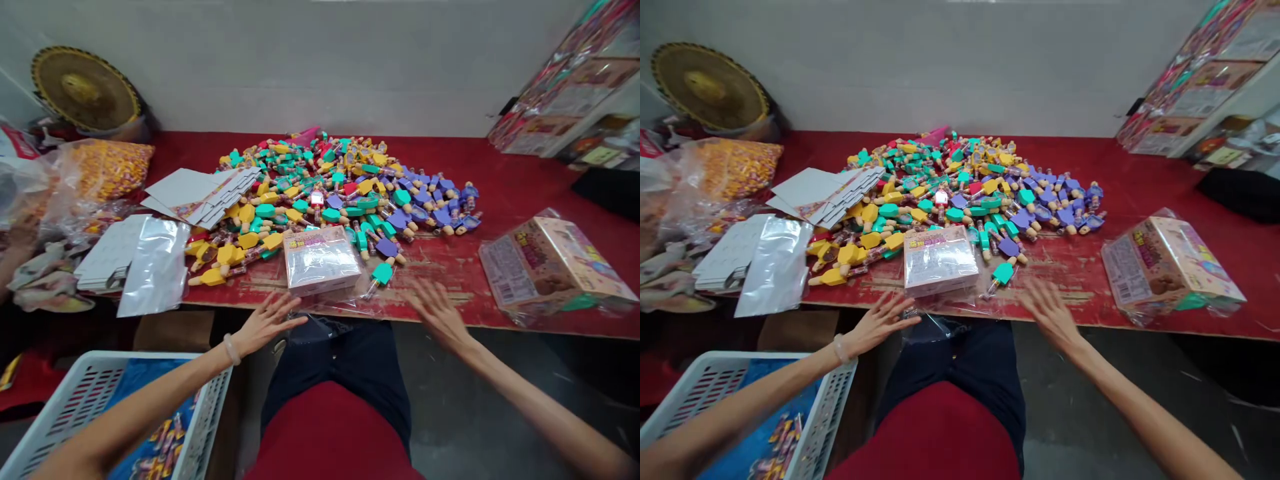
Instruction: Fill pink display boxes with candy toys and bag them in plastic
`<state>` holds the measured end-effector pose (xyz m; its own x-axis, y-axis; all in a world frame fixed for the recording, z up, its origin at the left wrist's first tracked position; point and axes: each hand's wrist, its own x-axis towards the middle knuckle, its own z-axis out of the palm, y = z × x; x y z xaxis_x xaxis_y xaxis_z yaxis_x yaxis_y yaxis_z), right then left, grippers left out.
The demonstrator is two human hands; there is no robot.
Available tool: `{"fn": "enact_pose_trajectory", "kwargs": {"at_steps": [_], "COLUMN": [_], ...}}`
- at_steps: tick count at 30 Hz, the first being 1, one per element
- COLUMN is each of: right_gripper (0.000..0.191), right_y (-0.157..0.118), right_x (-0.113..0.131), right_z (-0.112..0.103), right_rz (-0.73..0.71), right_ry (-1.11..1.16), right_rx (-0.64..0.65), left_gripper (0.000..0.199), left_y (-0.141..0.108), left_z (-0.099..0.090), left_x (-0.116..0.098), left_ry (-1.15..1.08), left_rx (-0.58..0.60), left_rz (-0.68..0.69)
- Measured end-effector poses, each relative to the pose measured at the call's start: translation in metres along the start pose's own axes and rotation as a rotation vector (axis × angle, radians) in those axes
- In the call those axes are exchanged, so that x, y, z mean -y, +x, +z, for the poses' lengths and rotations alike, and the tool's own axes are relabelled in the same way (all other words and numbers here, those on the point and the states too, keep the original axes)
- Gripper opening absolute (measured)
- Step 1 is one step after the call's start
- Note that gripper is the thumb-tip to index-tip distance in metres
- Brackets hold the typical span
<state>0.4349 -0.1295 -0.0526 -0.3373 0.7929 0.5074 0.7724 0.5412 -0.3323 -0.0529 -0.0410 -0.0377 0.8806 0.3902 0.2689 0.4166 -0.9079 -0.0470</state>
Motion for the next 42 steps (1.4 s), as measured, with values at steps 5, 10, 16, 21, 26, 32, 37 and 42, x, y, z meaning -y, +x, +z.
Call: {"fn": "enact_pose_trajectory", "kwargs": {"at_steps": [5, 10, 16, 21, 26, 32, 37, 42], "right_gripper": [0.043, 0.046, 0.029, 0.051, 0.056, 0.065, 0.061, 0.054], "right_y": [0.053, 0.011, 0.010, 0.042, 0.048, 0.079, 0.098, 0.034], "right_x": [-0.013, 0.018, 0.070, 0.092, 0.088, 0.109, 0.139, 0.142], "right_z": [0.038, 0.066, 0.075, 0.083, 0.104, 0.132, 0.123, 0.068], "right_rz": [-0.570, -0.380, 0.377, 0.927, 1.221, 1.185, 1.043, 1.008], "right_ry": [0.030, 0.211, 0.373, 0.728, 0.886, 0.918, 1.138, 0.879], "right_rx": [0.367, 0.209, -0.122, -0.253, -0.352, -0.364, -0.457, -0.811], "left_gripper": [0.031, 0.031, 0.043, 0.045, 0.050, 0.067, 0.067, 0.067], "left_y": [-0.005, -0.043, -0.038, -0.020, -0.001, 0.029, 0.033, 0.136], "left_z": [-0.001, -0.008, -0.013, -0.010, 0.006, 0.021, 0.017, -0.010], "left_x": [0.008, -0.003, -0.007, -0.009, -0.007, 0.012, 0.027, 0.015], "left_ry": [-0.061, -0.164, -0.379, -0.528, -0.806, -1.052, -1.251, -1.335], "left_rx": [0.009, -0.129, -0.234, -0.367, -0.273, -0.331, -0.114, -0.097], "left_rz": [0.061, -0.220, -0.695, -1.055, -1.338, -1.368, -1.194, -0.703]}}
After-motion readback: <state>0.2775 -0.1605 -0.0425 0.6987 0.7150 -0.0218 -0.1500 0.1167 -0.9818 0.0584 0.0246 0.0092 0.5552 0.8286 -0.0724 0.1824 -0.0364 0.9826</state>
